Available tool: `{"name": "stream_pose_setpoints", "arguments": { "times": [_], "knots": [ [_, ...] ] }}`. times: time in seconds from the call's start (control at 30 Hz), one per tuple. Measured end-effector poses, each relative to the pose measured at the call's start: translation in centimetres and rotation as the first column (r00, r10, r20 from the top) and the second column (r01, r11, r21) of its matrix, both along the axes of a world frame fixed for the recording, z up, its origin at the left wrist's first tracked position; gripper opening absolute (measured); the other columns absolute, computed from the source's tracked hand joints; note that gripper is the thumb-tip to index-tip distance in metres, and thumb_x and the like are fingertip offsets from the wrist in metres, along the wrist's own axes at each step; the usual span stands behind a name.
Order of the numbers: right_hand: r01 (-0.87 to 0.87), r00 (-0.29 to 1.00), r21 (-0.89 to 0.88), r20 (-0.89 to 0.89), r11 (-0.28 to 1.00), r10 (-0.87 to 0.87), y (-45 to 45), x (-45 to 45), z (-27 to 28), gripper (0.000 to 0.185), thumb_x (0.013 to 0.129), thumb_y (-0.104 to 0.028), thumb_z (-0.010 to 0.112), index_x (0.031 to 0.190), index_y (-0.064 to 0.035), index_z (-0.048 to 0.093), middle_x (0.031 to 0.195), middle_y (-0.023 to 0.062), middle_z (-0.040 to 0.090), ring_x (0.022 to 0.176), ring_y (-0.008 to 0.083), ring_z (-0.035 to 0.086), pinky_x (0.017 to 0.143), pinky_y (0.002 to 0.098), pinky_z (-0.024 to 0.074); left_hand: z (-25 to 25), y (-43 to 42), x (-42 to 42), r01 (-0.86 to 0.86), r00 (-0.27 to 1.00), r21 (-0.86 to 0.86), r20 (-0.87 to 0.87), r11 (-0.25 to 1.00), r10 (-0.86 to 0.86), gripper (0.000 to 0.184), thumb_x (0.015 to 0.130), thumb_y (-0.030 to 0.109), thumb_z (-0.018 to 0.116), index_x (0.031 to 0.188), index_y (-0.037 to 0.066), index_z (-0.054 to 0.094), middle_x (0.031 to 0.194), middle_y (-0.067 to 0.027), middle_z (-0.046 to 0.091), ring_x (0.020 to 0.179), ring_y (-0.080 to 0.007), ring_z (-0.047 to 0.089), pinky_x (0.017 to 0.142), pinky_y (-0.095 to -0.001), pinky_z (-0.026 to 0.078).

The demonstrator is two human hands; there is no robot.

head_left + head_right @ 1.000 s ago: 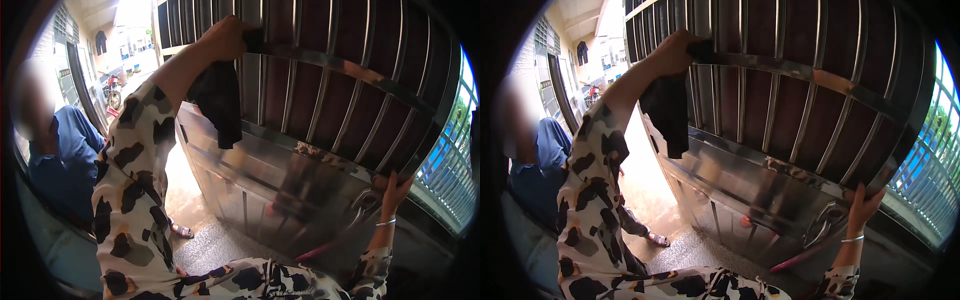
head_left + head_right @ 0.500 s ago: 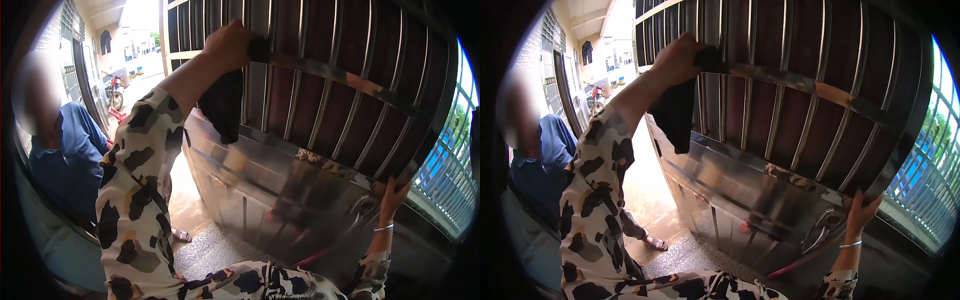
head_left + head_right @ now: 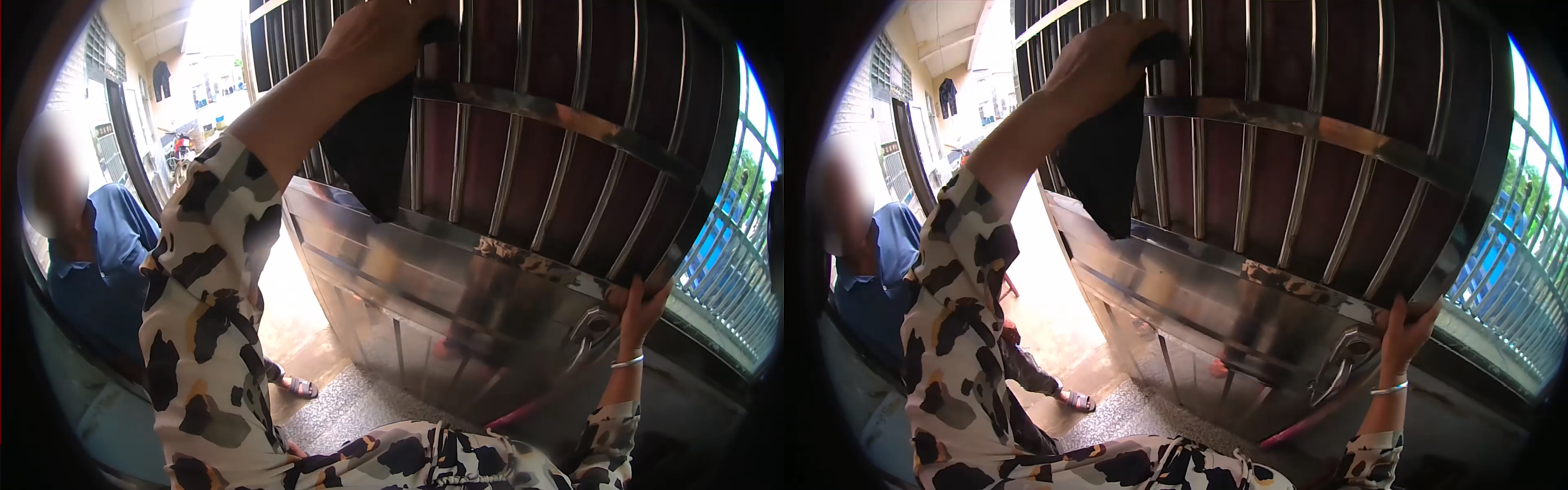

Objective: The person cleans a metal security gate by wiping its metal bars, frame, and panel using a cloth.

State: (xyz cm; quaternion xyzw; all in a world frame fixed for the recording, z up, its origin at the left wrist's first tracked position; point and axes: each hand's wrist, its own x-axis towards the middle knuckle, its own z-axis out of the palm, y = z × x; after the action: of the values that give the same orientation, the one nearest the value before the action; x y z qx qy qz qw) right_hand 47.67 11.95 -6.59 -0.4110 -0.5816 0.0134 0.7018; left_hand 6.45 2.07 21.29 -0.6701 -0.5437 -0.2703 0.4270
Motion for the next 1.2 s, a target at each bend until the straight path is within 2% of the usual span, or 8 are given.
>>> {"name": "stream_pose_setpoints", "arguments": {
  "times": [0.13, 0.23, 0.37, 0.43, 0.73, 1.03, 1.1, 1.2],
  "knots": [
    [0.058, 0.998, -0.018, 0.012, 0.998, -0.058, -0.2, -0.3, 0.4, 0.062, 0.081, -0.018, 0.064, 0.13, 0.0053, 0.035, 0.118, 0.0177, 0.051, 0.106, 0.0245, 0.05, 0.093, 0.033, 0.0372, -2.1, 1.7, 1.0, -0.323, 0.924, -0.012, -0.22, 0.946, 0.313, 0.033, 0.076, 0.012, 0.058, 0.109, 0.013, 0.062, 0.108, -0.016, 0.056, 0.094, -0.0327, 0.06, 0.083, -0.0405, 0.048],
    [0.063, 0.998, -0.023, 0.02, 0.998, -0.063, 0.0, 0.1, -0.4, 0.06, 0.081, -0.018, 0.064, 0.129, 0.0049, 0.036, 0.118, 0.0175, 0.052, 0.106, 0.0241, 0.05, 0.093, 0.0328, 0.0374, -2.0, 1.2, 1.9, -0.28, 0.958, -0.267, -0.009, 0.922, 0.288, 0.024, 0.077, 0.012, 0.056, 0.096, 0.001, 0.065, 0.099, -0.0187, 0.062, 0.096, -0.0308, 0.062, 0.076, -0.04, 0.052],
    [0.043, 0.998, 0.051, 0.042, 0.998, -0.045, -0.2, -0.4, 0.4, 0.06, 0.081, -0.015, 0.064, 0.129, 0.005, 0.035, 0.111, 0.0149, 0.054, 0.097, 0.0206, 0.051, 0.087, 0.031, 0.0403, 0.9, 2.4, 0.9, -0.262, 0.959, -0.397, -0.007, 0.88, 0.282, 0.034, 0.075, 0.012, 0.058, 0.109, 0.011, 0.063, 0.094, -0.0158, 0.063, 0.093, -0.0352, 0.06, 0.084, -0.0412, 0.048],
    [0.051, 0.997, 0.106, 0.046, 0.993, -0.056, -0.3, -0.6, 0.6, 0.06, 0.081, -0.013, 0.065, 0.13, 0.0043, 0.035, 0.104, 0.0126, 0.055, 0.089, 0.0177, 0.052, 0.081, 0.0294, 0.0429, 2.7, 2.7, 0.8, -0.348, 0.845, -0.525, -0.535, 0.777, 0.016, 0.034, 0.07, 0.016, 0.064, 0.1, 0.001, 0.064, 0.095, -0.0177, 0.065, 0.091, -0.0301, 0.063, 0.079, -0.0399, 0.051],
    [0.015, 1.0, 0.133, 0.026, 0.991, -0.018, -0.4, -0.8, 0.5, 0.062, 0.08, -0.011, 0.065, 0.131, 0.0035, 0.033, 0.093, 0.0085, 0.056, 0.079, 0.0141, 0.051, 0.073, 0.0273, 0.0435, 0.1, -0.2, -9.0, 0.339, 0.887, -0.587, 0.459, 0.735, -0.043, 0.037, 0.07, 0.02, 0.063, 0.103, 0.004, 0.064, 0.097, -0.0158, 0.065, 0.089, -0.0267, 0.064, 0.08, -0.0372, 0.05],
    [0.033, 0.999, 0.078, 0.038, 0.996, -0.037, 0.7, 0.0, -0.3, 0.058, 0.081, -0.017, 0.064, 0.128, 0.0047, 0.037, 0.112, 0.0162, 0.053, 0.101, 0.023, 0.051, 0.089, 0.0327, 0.0401, -0.1, -0.4, -3.7, 0.279, 0.942, -0.266, 0.262, 0.923, -0.209, 0.043, 0.07, 0.014, 0.063, 0.111, 0.004, 0.06, 0.092, -0.0102, 0.066, 0.084, -0.018, 0.063, 0.08, -0.0296, 0.049],
    [0.026, 0.999, 0.034, 0.027, 0.999, -0.027, 0.0, -0.3, 0.2, 0.058, 0.081, -0.017, 0.064, 0.128, 0.0045, 0.036, 0.114, 0.0166, 0.052, 0.102, 0.0235, 0.051, 0.089, 0.0328, 0.0397, -0.8, 1.4, -1.7, 0.081, 0.996, -0.046, -0.038, 0.996, -0.083, 0.044, 0.068, 0.027, 0.063, 0.108, 0.006, 0.063, 0.1, -0.0169, 0.064, 0.096, -0.0305, 0.061, 0.081, -0.0387, 0.05],
    [0.047, 0.999, 0.012, 0.012, 0.999, -0.047, 0.1, -0.6, 0.5, 0.059, 0.081, -0.017, 0.064, 0.129, 0.0041, 0.036, 0.117, 0.0173, 0.051, 0.105, 0.0243, 0.05, 0.091, 0.0332, 0.0387, -1.1, 3.0, -0.2, -0.059, 0.993, -0.205, 0.093, 0.977, 0.08, 0.046, 0.068, 0.03, 0.063, 0.108, 0.007, 0.063, 0.1, -0.0181, 0.064, 0.097, -0.0337, 0.06, 0.082, -0.0402, 0.05]
  ]
}}
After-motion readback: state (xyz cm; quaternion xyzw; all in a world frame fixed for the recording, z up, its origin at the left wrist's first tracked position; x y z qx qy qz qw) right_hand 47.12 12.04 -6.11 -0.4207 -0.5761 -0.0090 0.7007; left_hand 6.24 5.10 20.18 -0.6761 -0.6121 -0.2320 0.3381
